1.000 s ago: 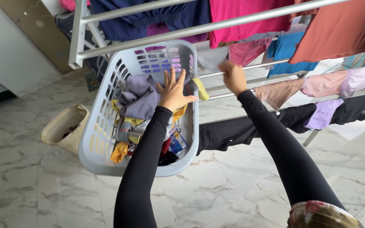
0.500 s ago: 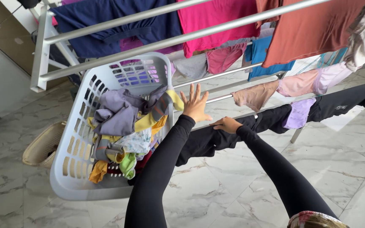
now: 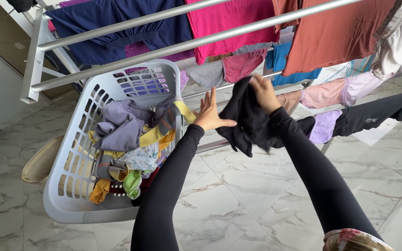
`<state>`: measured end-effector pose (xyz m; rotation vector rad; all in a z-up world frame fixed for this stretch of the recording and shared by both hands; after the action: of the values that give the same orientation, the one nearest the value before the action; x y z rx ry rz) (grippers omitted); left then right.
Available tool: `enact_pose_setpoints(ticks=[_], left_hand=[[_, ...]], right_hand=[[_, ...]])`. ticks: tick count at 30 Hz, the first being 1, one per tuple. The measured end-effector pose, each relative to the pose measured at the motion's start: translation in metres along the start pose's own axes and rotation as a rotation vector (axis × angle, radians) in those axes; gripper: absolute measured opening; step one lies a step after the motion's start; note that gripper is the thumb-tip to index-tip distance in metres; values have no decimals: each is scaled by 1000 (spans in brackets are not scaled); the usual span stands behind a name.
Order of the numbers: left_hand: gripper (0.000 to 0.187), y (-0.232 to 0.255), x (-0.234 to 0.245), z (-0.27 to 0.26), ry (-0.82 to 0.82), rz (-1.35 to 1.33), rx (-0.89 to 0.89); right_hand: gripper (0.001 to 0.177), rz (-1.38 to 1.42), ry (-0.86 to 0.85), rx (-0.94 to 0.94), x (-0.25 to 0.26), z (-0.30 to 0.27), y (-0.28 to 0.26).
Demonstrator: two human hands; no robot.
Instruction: Gathering and hanging various items of clothing onto a multi-tier laundry drying rack.
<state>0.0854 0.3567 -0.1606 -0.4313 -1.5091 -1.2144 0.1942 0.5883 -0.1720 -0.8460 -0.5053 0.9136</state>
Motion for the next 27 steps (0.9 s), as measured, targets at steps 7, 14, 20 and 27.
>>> enact_pose_setpoints(ticks=[7,14,20,27], left_hand=[[128,44,62,-17,498,-496,-515],[59,27,159,-88,733,-308,-562],[64,5,236,-183,857,265,-431],[76,-97,238,-198,570,783,40]], right_hand=[[24,805,-101,-50,-46,25,-116],[27,910,-277,-111,-117,21,-138],[31,586,-529,-65,-176,13,-158],[25,491,-355,-163,-171,15,-139]])
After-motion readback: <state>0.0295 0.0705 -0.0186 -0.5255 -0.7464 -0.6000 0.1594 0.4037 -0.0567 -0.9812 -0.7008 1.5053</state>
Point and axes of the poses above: each hand's wrist, its own z-axis towards the middle knuckle, its own x-axis out of the back of the hand, y = z × x, the point moved 1 cm from there along z, towards the middle knuckle
